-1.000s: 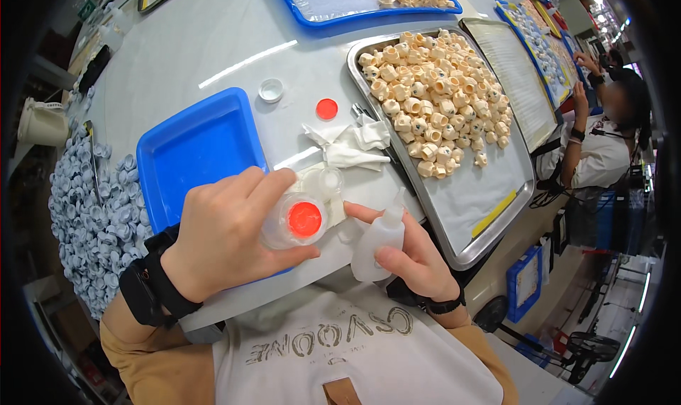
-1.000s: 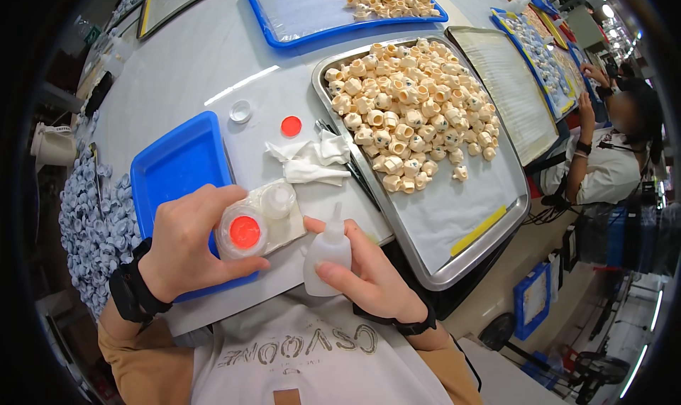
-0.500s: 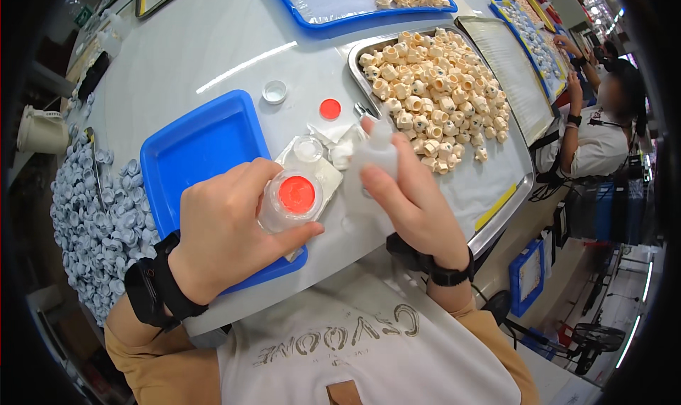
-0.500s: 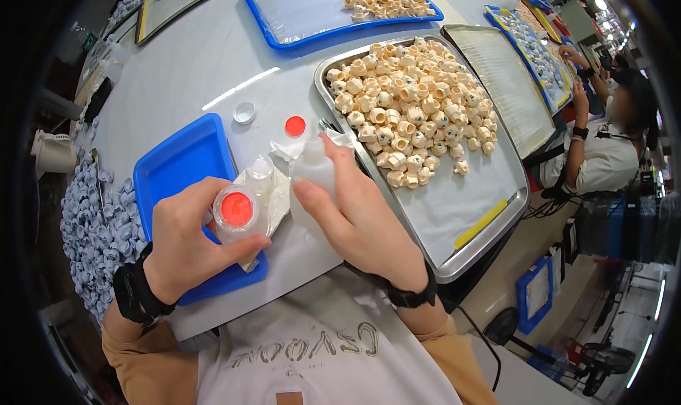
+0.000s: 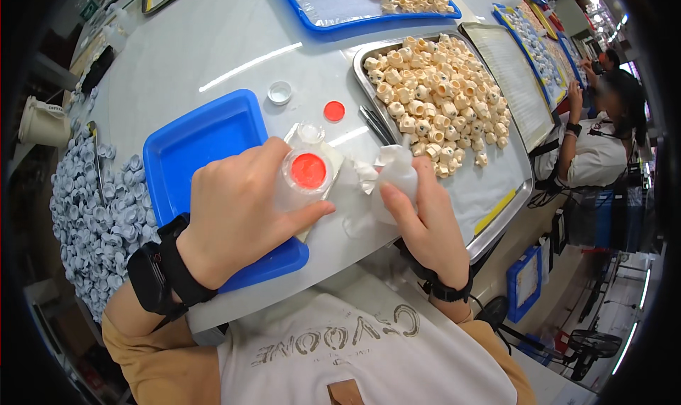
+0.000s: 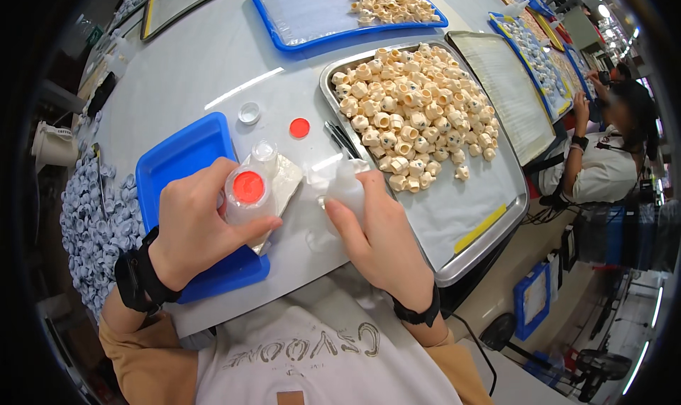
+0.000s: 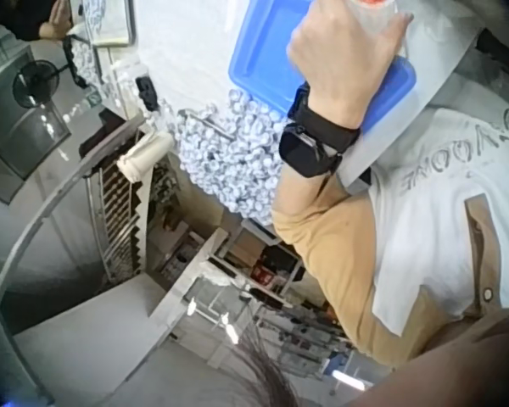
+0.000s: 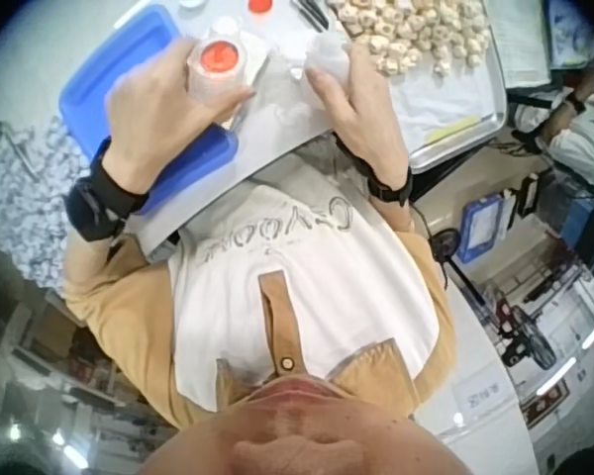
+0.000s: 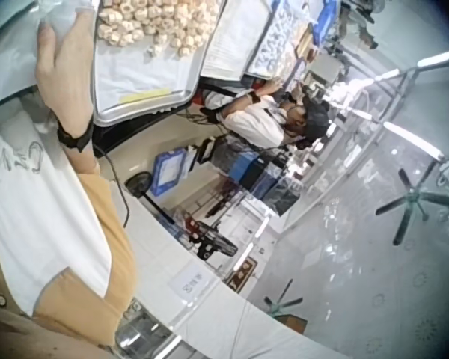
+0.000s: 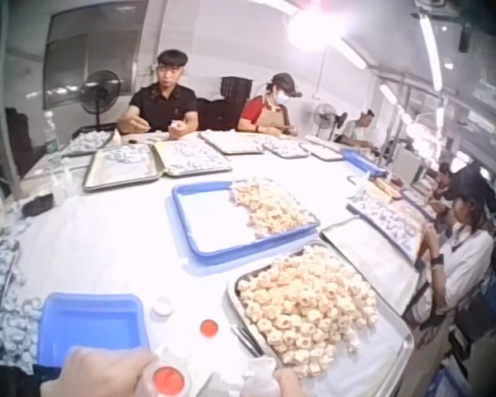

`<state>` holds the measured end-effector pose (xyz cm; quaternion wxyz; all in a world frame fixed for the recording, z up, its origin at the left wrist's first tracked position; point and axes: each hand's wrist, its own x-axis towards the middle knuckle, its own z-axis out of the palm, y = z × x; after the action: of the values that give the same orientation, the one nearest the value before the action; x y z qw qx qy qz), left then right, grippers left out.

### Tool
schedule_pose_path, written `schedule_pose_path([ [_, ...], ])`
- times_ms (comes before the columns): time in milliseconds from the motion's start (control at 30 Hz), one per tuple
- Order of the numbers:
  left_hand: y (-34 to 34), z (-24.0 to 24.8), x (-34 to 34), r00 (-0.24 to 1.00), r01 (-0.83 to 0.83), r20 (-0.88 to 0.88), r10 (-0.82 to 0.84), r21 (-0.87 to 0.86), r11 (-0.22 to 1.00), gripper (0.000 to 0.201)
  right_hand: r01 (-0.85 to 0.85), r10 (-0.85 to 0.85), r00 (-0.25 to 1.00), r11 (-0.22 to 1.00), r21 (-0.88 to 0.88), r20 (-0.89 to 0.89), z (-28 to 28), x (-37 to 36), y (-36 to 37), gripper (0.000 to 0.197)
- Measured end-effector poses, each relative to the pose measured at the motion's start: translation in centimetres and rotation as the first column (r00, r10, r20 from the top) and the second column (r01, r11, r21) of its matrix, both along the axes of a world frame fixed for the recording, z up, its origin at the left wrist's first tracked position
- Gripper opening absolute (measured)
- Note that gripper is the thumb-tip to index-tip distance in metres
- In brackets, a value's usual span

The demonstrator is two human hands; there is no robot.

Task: The person assembles small figurines by applying glue to the base of a beige head and attaching a light-blue hairpiece. They repeatedly pick parts from trays, apply adhesive, join the components, and place the finished figures into a blue tray.

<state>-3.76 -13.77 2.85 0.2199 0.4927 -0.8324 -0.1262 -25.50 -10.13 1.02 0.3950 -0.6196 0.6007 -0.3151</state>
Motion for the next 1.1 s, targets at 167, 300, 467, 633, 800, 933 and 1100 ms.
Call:
schedule_pose_path([
  [167, -1.2, 0.0, -1.3, 0.999, -0.007, 0.039, 0.003, 0.103, 0.995, 0.048, -0.036, 0.036, 0.999, 0.999, 0.006, 0.021, -0.1, -0.7, 0.9, 0.030],
  [300, -2.2, -0.7, -2.3, 0.998, 0.032, -0.059, -0.022, 0.180, 0.983, 0.050, -0.071, 0.071, 0.997, 0.997, 0.004, 0.023, -0.6, -1.2, 1.1, 0.029],
  [467, -2.5, -1.3, -2.3, 0.986, 0.086, -0.159, -0.049, 0.236, 0.968, 0.051, -0.081, 0.081, 0.997, 0.997, 0.009, -0.007, -1.0, -1.4, 1.3, 0.030],
  [633, -2.8, -1.6, -2.8, 0.999, 0.048, -0.019, -0.045, 0.233, 0.971, 0.054, -0.064, 0.064, 0.998, 0.998, -0.018, 0.019, -0.6, -1.3, 1.5, 0.030],
  [800, -2.5, -0.6, -3.2, 0.976, -0.016, 0.217, -0.035, 0.229, 0.973, 0.058, 0.001, 0.008, 0.988, 0.998, -0.059, 0.154, -0.8, -1.9, 2.0, 0.027],
  [933, -1.8, -0.9, -2.4, 0.999, 0.036, 0.007, -0.038, 0.222, 0.974, 0.060, 0.134, -0.119, 0.907, 0.991, -0.008, 0.404, -1.8, -1.9, 2.4, 0.029],
  [1100, -1.8, -1.6, -1.4, 0.987, 0.119, -0.143, -0.070, 0.370, 0.921, 0.054, 0.158, -0.140, 0.871, 0.987, 0.002, 0.471, -1.0, -1.7, 2.4, 0.035],
])
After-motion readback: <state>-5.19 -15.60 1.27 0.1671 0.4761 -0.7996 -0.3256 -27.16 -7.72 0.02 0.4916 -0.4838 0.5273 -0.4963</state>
